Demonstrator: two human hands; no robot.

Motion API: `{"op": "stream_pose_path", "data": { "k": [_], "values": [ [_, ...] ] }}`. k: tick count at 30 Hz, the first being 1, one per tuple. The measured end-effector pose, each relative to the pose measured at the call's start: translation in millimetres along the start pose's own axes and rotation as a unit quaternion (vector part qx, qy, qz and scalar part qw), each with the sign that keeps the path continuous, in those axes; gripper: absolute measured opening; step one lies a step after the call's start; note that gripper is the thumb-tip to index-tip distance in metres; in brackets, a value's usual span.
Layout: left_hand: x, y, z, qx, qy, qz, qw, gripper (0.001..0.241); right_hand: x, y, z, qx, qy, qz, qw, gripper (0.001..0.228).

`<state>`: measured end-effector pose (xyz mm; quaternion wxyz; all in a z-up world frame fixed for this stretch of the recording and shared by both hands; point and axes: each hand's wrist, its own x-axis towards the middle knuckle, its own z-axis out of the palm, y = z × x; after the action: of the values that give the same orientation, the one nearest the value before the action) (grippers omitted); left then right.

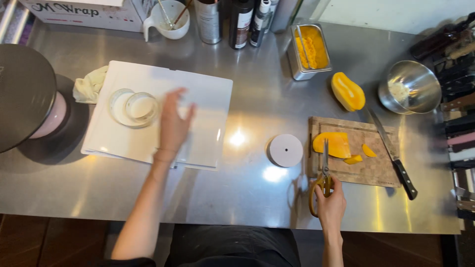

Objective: The person cuts pieces of clear and white tape using scissors on a countertop, then moves to a stainless steel table to cut a long strip of white tape into a spiral shape. The person handles tape rolls, scissors, and a plastic sheet throughout the clip.

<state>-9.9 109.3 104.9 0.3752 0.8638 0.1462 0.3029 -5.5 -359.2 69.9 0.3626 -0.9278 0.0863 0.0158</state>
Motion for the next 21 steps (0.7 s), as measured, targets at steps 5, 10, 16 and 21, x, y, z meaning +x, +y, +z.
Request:
{"op": "stream_pose_path", "data": {
  "k": [5, 10, 16, 21],
  "values": [
    [-81, 104, 160, -0.088, -0.319, -0.008, 0.943, 0.081, 31, 27, -36, -0.116, 0.025, -0.138, 0.983, 0.057],
    [-118, 124, 239, 0.127, -0.342, 0.078, 0.928, 0.130, 82, 43, -69, -0.126, -0.099, -0.168, 0.973, 0.058],
    [-131, 118, 209, 0.176, -0.342, -0.016, 0.923, 0.126, 124, 74, -80, -0.226, -0.184, -0.340, 0.894, 0.062],
    [-159, 105, 173, 0.019, -0.227, -0.050, 0.972, 0.120, 107, 70, -76, -0.272, -0.130, -0.366, 0.881, 0.064]
  ]
}}
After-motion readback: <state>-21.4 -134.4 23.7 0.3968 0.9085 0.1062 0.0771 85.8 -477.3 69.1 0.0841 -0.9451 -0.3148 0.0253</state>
